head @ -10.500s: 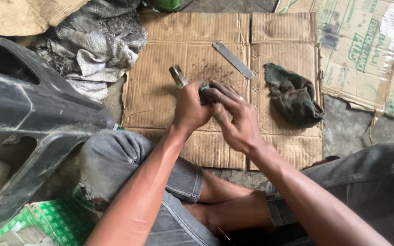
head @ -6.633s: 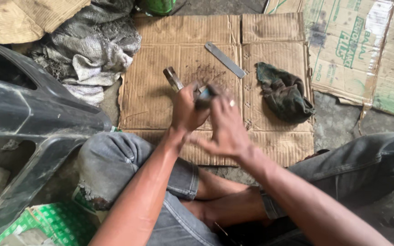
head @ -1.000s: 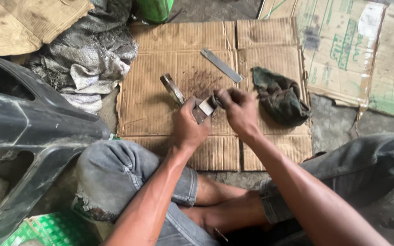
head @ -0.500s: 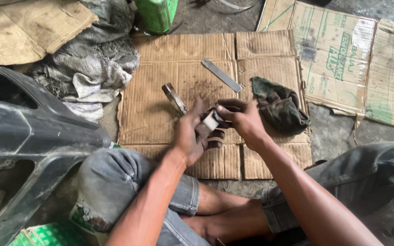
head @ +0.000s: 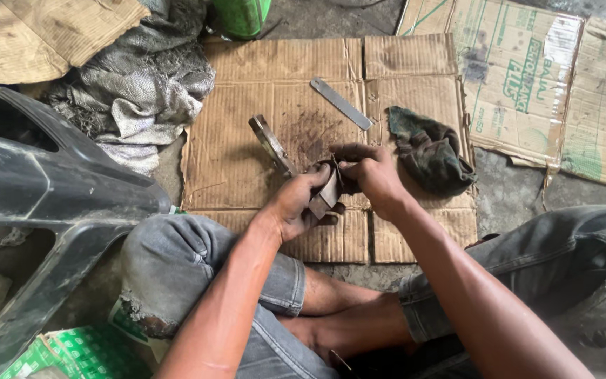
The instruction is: The person sits on the floor and cleans a metal component using a cloth and a thin metal strip to scrape and wipe the surfaces of the part.
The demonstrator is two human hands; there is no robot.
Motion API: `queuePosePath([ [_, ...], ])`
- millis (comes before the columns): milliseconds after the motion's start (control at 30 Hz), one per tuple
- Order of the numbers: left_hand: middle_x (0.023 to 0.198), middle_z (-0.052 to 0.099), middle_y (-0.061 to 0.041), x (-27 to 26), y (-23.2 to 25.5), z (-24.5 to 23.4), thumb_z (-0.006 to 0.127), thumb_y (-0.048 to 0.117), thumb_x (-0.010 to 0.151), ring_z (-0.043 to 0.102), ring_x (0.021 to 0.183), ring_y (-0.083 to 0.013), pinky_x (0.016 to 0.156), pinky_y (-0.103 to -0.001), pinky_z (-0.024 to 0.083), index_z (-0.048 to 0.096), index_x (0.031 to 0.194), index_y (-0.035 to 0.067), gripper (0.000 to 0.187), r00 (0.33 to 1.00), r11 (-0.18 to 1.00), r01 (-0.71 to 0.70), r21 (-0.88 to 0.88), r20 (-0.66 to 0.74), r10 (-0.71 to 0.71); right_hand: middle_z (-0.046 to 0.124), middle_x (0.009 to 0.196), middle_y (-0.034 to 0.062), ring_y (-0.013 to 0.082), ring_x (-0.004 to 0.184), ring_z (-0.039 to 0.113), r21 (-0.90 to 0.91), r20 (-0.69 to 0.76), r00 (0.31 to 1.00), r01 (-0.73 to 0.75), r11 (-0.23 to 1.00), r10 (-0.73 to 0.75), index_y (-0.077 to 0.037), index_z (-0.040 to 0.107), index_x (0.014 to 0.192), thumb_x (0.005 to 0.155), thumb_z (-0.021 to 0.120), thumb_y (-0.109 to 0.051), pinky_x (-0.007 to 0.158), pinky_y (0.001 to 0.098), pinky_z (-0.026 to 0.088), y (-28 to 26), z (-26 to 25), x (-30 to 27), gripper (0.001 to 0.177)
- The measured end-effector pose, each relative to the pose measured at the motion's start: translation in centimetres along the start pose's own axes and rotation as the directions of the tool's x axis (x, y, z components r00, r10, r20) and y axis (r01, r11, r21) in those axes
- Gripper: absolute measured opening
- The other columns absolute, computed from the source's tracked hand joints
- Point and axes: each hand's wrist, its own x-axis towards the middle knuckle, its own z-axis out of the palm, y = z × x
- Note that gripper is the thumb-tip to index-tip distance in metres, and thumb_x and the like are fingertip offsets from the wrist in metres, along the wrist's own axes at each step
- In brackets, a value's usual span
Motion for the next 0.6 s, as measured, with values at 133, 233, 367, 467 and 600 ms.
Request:
queuePosePath([
  [133,0.09,0.066,-0.007,2.1,-1.8,-1.7,0.052,0.036,0.106,0.065,0.068,-0.0198,0.058,-0.036,0.055,0.059,0.122,0.015,0.027,0.997,0.998,-0.056,-0.024,-0.048,0.055,0.076,0.096,0.0182,0.0203,0.073,0.071,0.031,-0.064,0.997,-0.04,0.999,0.042,0.003,0.072,0.121,0.084,0.054,0.007,0.066,0.0308,0.062,1.4,0.0,0.5,0.042],
  [233,0.083,0.065,-0.013,2.7,-2.8,-1.3,0.061,0.035,0.107,0.063,0.062,-0.0217,0.05,-0.036,0.051,0.062,0.115,-0.005,0.04,0.956,0.991,-0.087,0.106,-0.272,0.113,0.076,0.096,0.0164,0.0174,0.076,0.069,0.09,-0.106,0.994,0.016,0.996,-0.006,0.009,0.075,0.11,0.084,0.055,0.008,0.065,0.0275,0.058,2.5,0.0,1.1,0.033],
  [367,0.08,0.065,-0.011,1.6,-2.2,1.1,0.053,0.012,0.09,0.063,0.062,-0.0196,0.052,-0.037,0.056,0.056,0.12,0.001,0.033,0.894,0.977,-0.112,0.181,-0.411,0.178,0.073,0.092,0.0149,0.0189,0.071,0.066,0.134,-0.189,0.982,-0.001,0.991,0.027,0.008,0.071,0.101,0.084,0.054,0.006,0.06,0.0311,0.056,2.6,0.3,1.2,0.024],
  [467,0.083,0.065,-0.011,0.8,-1.3,2.5,0.048,0.003,0.076,0.063,0.065,-0.0184,0.054,-0.036,0.057,0.052,0.13,0.009,0.054,0.876,0.973,-0.116,0.202,-0.44,0.195,0.073,0.093,0.0116,0.0168,0.071,0.065,0.195,-0.223,0.97,-0.052,0.979,0.096,0.002,0.071,0.105,0.089,0.05,0.0,0.059,0.0294,0.054,1.7,0.1,0.8,0.026],
  [600,0.089,0.064,-0.014,0.5,-1.0,2.7,0.049,0.002,0.073,0.062,0.064,-0.0187,0.049,-0.034,0.057,0.057,0.136,-0.005,0.063,0.883,0.948,-0.273,0.165,-0.348,0.315,0.068,0.093,0.0101,0.0145,0.074,0.062,0.243,-0.25,0.96,-0.065,0.968,0.127,0.001,0.069,0.112,0.095,0.054,-0.001,0.061,0.0281,0.054,0.9,0.0,0.9,0.023],
])
